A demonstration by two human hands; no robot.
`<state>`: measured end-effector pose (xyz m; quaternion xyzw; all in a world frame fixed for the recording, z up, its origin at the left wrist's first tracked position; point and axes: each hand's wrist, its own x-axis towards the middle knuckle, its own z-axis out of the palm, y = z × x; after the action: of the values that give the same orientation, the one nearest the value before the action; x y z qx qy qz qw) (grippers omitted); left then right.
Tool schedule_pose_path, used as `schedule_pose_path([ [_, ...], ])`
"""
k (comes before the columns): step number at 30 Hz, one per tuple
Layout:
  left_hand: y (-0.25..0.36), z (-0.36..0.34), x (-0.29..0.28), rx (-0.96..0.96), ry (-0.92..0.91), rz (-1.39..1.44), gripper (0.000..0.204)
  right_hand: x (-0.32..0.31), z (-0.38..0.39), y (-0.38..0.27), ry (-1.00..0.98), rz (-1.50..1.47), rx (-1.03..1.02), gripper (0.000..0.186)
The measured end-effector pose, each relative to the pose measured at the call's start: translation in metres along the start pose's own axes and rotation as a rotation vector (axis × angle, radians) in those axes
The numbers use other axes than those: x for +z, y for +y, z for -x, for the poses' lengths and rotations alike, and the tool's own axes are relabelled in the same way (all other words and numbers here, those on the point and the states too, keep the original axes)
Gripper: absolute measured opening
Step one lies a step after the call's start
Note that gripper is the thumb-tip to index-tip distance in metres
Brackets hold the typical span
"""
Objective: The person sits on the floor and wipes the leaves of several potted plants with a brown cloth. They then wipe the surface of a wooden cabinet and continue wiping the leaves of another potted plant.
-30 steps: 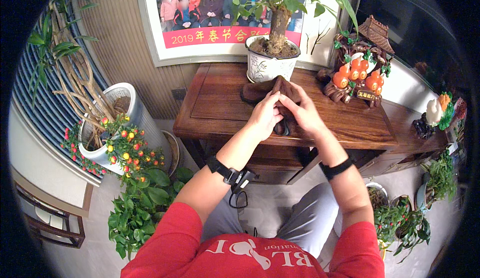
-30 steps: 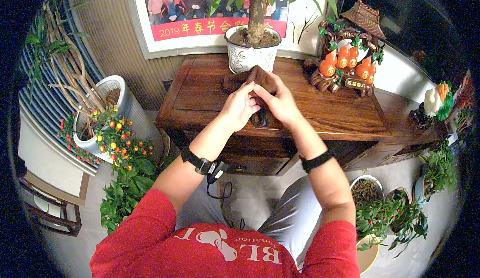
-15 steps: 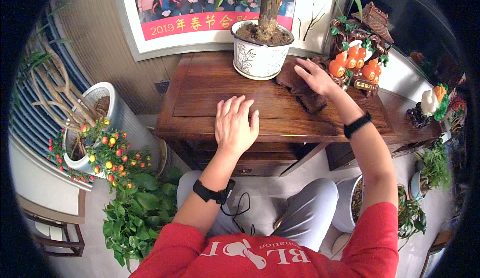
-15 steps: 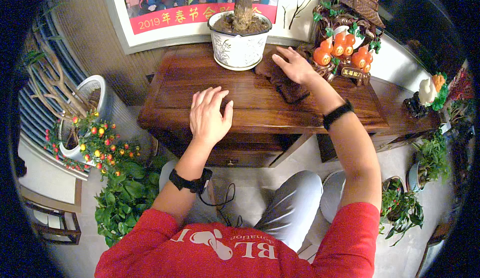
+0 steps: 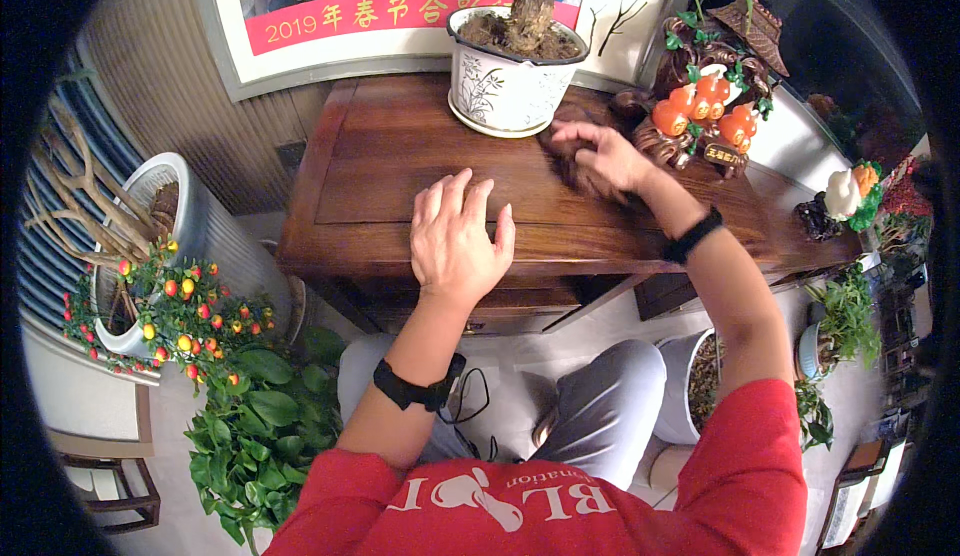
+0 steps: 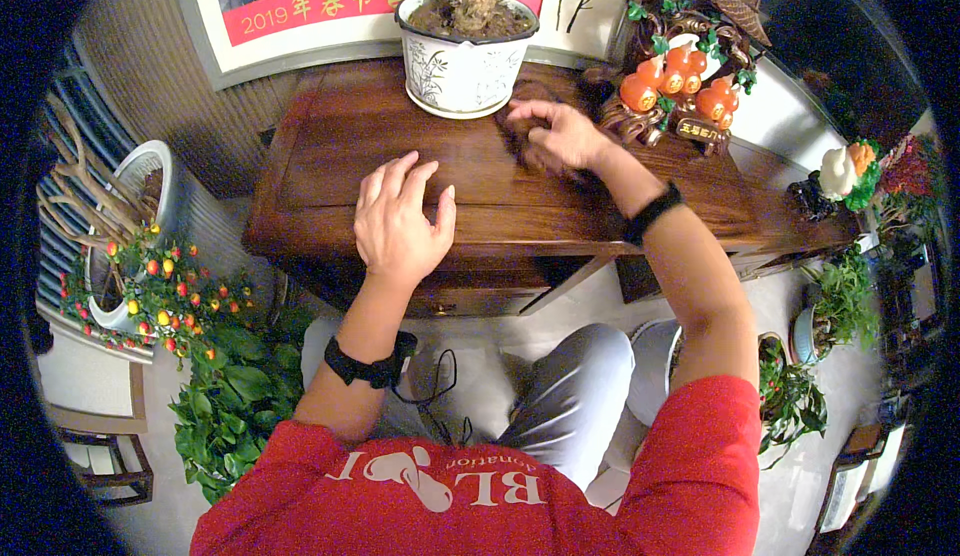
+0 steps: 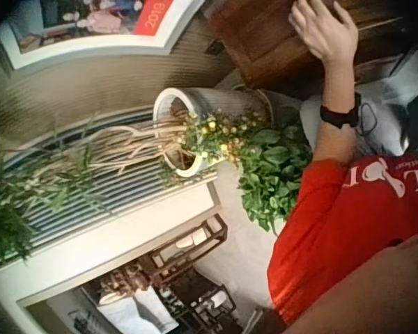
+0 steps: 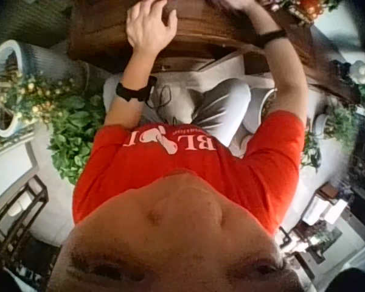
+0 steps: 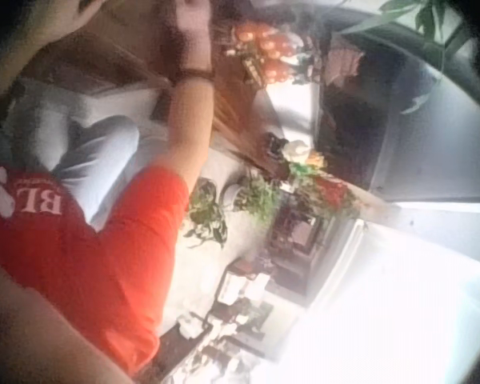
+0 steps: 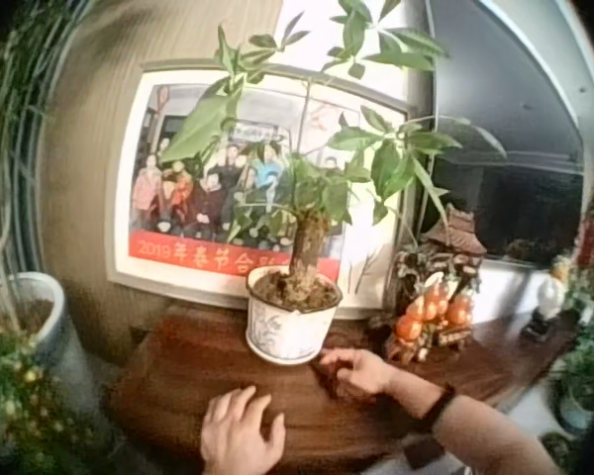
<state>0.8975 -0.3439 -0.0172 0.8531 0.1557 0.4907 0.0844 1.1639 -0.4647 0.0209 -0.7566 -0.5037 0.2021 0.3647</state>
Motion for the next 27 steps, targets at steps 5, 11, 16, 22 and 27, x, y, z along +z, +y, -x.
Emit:
schedule_pose_path([
  [5,-0.002,0.001,-0.006,0.026,0.089,0.158,0.020,0.051,0.108,-0.069,-0.133,-0.165,-0.126,0.032],
  [11,-0.030,0.006,-0.041,0.033,0.253,0.307,0.012,0.058,0.171,-0.121,-0.101,-0.323,-0.188,0.031],
  [16,-0.081,0.009,-0.076,-0.244,0.410,0.222,0.014,0.022,0.150,-0.097,0.452,0.108,-0.198,0.044],
  [22,-0.111,0.016,-0.086,-0.462,0.413,0.161,0.018,0.096,0.094,-0.084,0.285,0.854,0.287,0.074],
  [27,-0.110,0.015,-0.074,-0.431,0.454,0.208,0.019,0.158,0.020,-0.127,0.157,0.691,-0.048,0.071],
])
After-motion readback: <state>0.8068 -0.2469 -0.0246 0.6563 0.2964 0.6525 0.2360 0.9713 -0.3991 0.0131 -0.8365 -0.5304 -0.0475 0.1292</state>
